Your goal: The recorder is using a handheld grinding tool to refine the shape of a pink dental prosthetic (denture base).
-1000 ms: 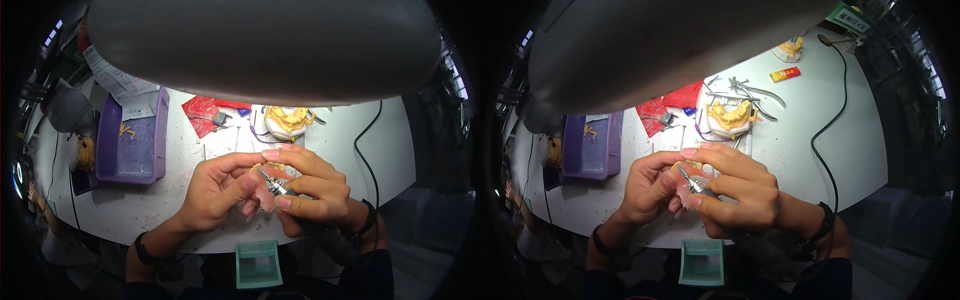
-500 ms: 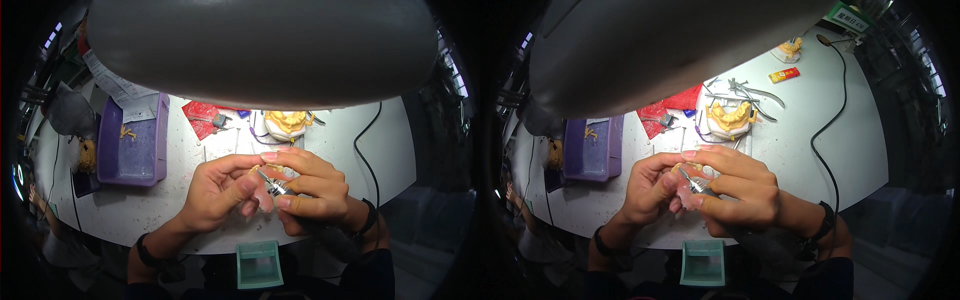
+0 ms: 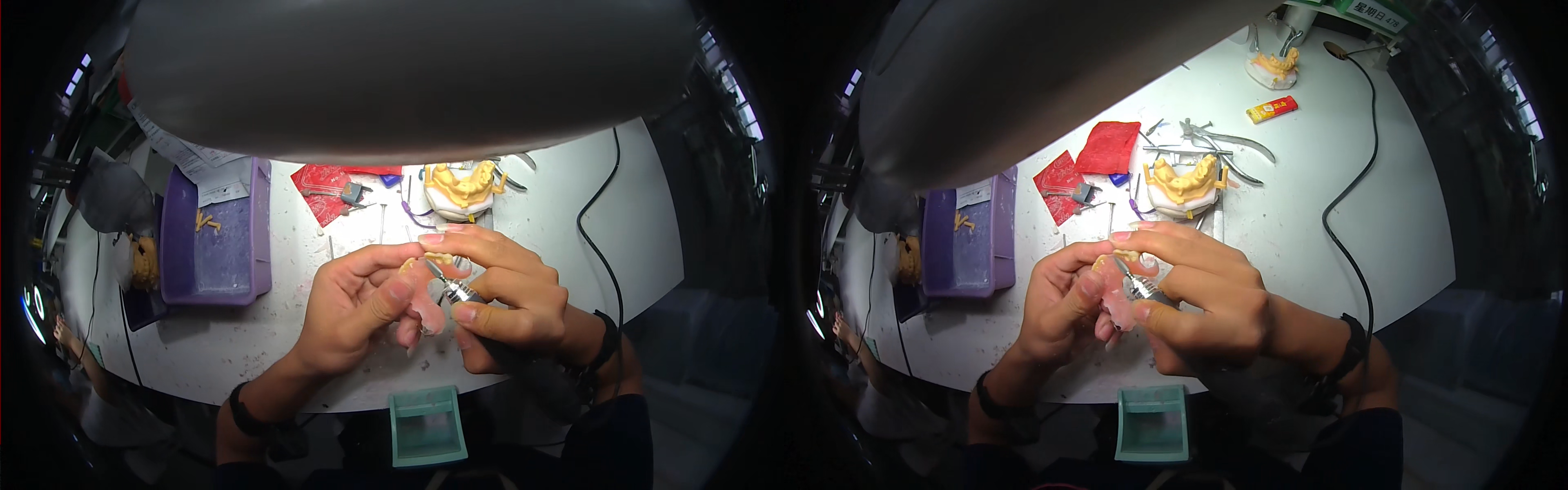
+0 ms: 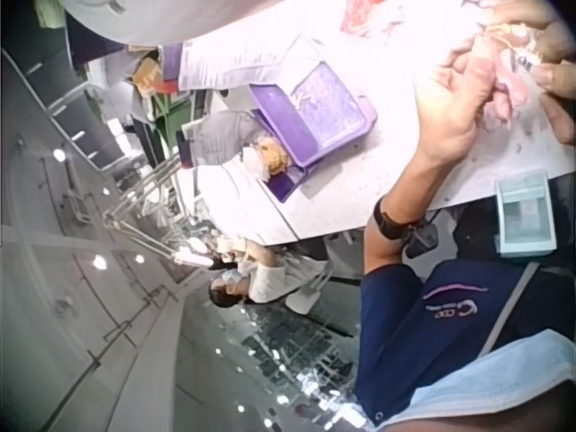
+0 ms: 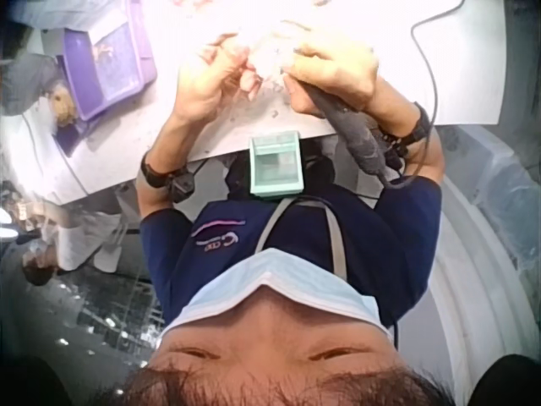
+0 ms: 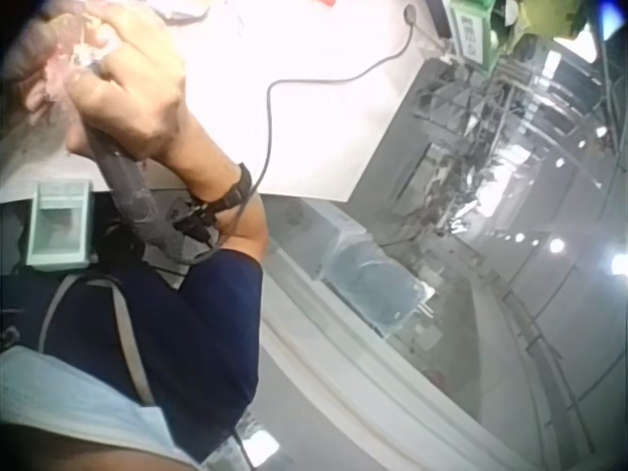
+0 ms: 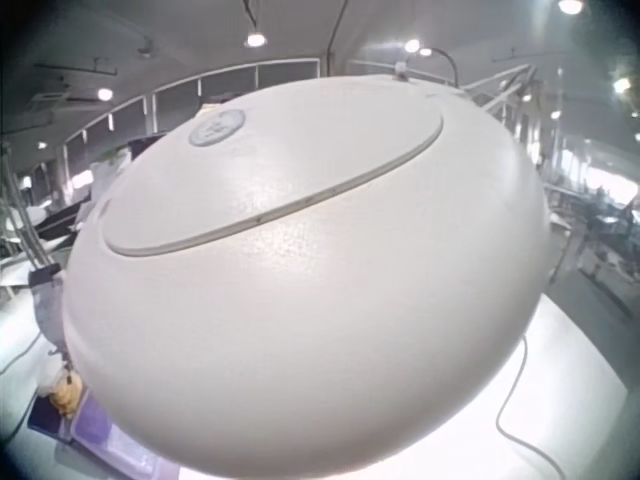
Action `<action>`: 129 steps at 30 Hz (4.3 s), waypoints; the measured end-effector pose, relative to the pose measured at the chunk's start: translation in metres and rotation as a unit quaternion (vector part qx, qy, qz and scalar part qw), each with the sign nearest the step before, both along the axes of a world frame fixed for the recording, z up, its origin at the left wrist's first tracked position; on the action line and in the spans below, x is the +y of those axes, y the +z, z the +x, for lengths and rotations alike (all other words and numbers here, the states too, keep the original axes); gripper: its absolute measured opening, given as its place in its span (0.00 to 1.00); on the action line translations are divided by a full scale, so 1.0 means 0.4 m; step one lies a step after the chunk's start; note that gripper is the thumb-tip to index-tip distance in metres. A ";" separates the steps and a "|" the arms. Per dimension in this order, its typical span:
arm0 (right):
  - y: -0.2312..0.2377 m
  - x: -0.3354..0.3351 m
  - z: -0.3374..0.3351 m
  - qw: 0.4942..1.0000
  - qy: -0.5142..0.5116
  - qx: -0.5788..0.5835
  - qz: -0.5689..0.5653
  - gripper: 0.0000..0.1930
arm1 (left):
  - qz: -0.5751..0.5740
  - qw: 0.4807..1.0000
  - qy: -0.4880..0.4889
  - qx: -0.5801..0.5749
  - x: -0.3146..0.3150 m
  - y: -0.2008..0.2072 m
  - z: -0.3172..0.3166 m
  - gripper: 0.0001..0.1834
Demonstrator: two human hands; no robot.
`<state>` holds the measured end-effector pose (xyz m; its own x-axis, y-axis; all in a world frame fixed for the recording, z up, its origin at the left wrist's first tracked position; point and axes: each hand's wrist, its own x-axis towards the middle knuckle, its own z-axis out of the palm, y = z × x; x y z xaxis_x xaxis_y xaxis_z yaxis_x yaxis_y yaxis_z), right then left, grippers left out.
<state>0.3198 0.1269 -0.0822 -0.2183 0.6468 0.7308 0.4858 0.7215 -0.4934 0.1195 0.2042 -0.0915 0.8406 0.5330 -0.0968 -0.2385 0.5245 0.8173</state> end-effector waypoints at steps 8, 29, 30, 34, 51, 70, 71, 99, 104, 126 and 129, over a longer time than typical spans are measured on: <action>-0.006 0.004 -0.001 1.000 0.008 0.026 0.005 0.22 | 0.019 1.000 0.007 -0.019 -0.001 -0.012 0.001 0.20; -0.009 0.012 -0.005 0.999 0.014 0.024 0.026 0.20 | 0.001 0.999 -0.001 -0.047 0.004 -0.018 0.005 0.20; -0.010 0.009 -0.008 1.000 0.006 0.010 0.029 0.20 | 0.007 0.999 -0.001 -0.047 0.004 -0.019 0.005 0.20; -0.012 0.021 -0.019 0.996 0.010 0.061 0.063 0.18 | 0.026 0.999 0.002 -0.040 0.003 -0.016 0.006 0.20; 0.014 -0.011 0.008 0.995 0.027 0.071 -0.064 0.18 | 0.206 0.974 0.077 0.052 -0.011 0.007 0.010 0.18; 0.001 -0.013 0.003 0.999 0.006 0.040 -0.024 0.19 | 0.370 0.915 0.127 0.101 -0.021 0.006 0.017 0.20; 0.000 -0.013 0.003 0.999 0.005 0.038 -0.023 0.19 | 0.376 0.912 0.128 0.102 -0.019 0.005 0.017 0.20; 0.006 -0.018 0.014 0.991 0.034 0.105 -0.077 0.19 | 0.167 0.982 0.079 0.046 -0.023 0.004 0.016 0.20; 0.011 -0.014 0.016 0.990 0.023 0.123 -0.068 0.17 | 0.118 0.991 0.048 0.043 -0.011 0.004 0.007 0.20; 0.006 -0.034 0.014 0.962 0.016 0.202 -0.186 0.15 | 0.280 0.950 0.111 0.086 -0.028 -0.009 0.027 0.19; 0.014 -0.034 0.011 0.962 0.044 0.218 -0.158 0.16 | 0.106 0.993 0.037 0.038 -0.006 -0.004 0.010 0.20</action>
<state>0.3240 0.1134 -0.0765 0.0008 0.8445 0.5355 0.1269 0.5311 -0.8378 0.1234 0.2019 -0.0931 0.7931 0.6080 -0.0367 -0.2036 0.3214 0.9248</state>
